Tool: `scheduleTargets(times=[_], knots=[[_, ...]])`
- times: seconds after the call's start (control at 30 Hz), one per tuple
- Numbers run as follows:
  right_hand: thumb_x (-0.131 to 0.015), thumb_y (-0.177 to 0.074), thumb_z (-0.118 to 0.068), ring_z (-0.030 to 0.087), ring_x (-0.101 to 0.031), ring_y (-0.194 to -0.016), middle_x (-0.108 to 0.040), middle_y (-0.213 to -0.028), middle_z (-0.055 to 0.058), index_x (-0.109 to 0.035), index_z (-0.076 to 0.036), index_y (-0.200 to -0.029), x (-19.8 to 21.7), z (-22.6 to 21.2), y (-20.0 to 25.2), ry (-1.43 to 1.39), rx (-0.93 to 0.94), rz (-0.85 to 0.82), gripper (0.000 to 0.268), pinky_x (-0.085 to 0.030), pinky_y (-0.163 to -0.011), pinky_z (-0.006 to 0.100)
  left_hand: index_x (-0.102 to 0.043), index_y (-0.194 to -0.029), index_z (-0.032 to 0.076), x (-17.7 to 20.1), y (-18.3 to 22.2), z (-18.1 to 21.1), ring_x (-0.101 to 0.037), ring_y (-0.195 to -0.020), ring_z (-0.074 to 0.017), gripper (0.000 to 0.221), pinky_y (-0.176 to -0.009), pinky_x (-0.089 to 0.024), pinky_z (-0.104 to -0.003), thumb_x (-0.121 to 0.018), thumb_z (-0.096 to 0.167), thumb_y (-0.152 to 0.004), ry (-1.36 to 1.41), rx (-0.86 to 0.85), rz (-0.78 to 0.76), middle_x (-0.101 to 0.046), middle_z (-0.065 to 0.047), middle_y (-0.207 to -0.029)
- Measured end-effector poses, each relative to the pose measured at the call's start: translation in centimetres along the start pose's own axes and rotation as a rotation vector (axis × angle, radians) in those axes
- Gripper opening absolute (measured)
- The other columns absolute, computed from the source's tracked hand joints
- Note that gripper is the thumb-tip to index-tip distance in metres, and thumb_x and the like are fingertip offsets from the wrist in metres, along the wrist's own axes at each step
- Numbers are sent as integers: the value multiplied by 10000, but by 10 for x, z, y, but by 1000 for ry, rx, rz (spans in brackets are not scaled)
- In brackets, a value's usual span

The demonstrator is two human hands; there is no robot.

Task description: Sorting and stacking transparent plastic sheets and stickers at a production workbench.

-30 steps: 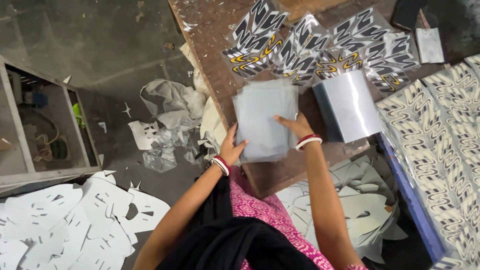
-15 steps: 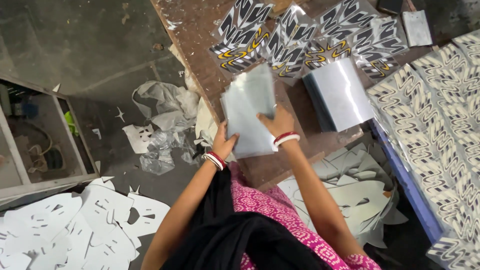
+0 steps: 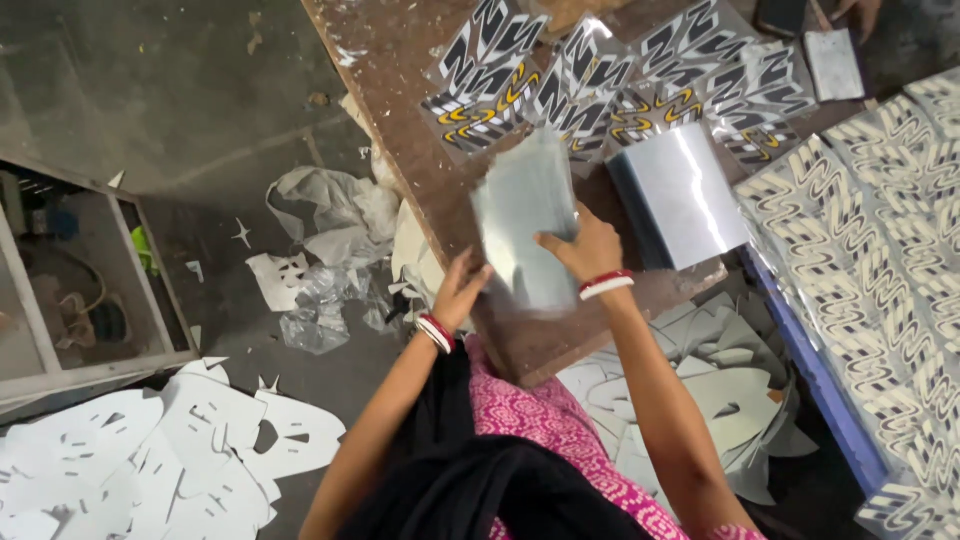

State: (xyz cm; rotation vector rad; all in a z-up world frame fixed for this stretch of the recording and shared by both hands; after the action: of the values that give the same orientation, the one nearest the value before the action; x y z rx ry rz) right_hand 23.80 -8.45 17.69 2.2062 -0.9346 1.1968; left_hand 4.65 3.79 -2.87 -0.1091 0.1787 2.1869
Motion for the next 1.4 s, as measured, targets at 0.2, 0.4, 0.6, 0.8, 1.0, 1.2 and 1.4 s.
scheduleTargets(times=[0.2,0.4,0.6,0.8,1.0,1.2,1.4], knots=[[-775,-816,-473,437,-703,-830,-731,-854,218,-609,-103,-1288,82,-64,32,312,-28,-29,622,-544,-737,552,-482,-1468,43,-25,27,4,-638,-1183,-195,518,-967,-538,-345,-665,216,-1016,170,209,-113,-654,-128,-1355],[-807,-739,-299,431,-686,-937,-673,-1154,223,-381,-61,-1479,27,-49,15,379,147,-63,886,-556,-744,515,-469,-1433,39,-28,43,-41,-682,-1102,-188,515,-916,-571,-333,-625,64,-942,369,258,-187,-684,-132,-1298],[-817,-756,-307,409,-681,-1015,-675,-1150,212,-402,-108,-1485,-13,-40,0,412,106,-128,863,-561,-809,495,-494,-1387,17,-28,37,-10,-695,-1034,-181,439,-878,-582,-328,-598,13,-960,316,281,-134,-711,-136,-1225],[-774,-827,-367,420,-703,-901,-717,-1061,199,-532,-124,-1371,3,-36,2,378,150,-68,643,-556,-757,528,-543,-1330,-21,-19,46,15,-694,-995,-172,362,-835,-569,-316,-640,99,-1002,218,210,-75,-736,-135,-1173],[-800,-786,-411,441,-698,-836,-726,-899,225,-615,-131,-1245,41,-44,-1,395,192,-98,569,-549,-728,541,-542,-1342,-29,-13,54,21,-711,-1030,-164,391,-876,-578,-298,-661,134,-1006,184,168,-36,-746,-132,-1170],[-815,-784,-480,420,-702,-892,-728,-970,183,-569,-104,-1251,47,-44,7,455,205,-149,648,-544,-725,540,-521,-1358,-11,-18,60,12,-706,-965,-175,420,-819,-589,-308,-649,120,-980,288,283,-9,-741,-129,-1143],[-822,-785,-415,383,-659,-1075,-663,-1205,167,-462,-109,-1453,1,-19,6,544,281,-48,819,-517,-839,523,-550,-1301,-45,-26,59,20,-711,-954,-175,388,-798,-577,-301,-674,105,-966,216,244,-16,-749,-134,-1122]])
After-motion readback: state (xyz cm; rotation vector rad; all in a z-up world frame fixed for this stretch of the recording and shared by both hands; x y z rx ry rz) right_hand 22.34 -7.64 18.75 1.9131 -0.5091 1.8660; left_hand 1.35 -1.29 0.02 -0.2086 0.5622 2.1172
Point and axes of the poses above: each hand's wrist, its own y-axis away from the middle knuckle, its own x-axis out of the back of the hand, z = x × y, the point moved 5 cm from there along -y, towards the middle knuckle
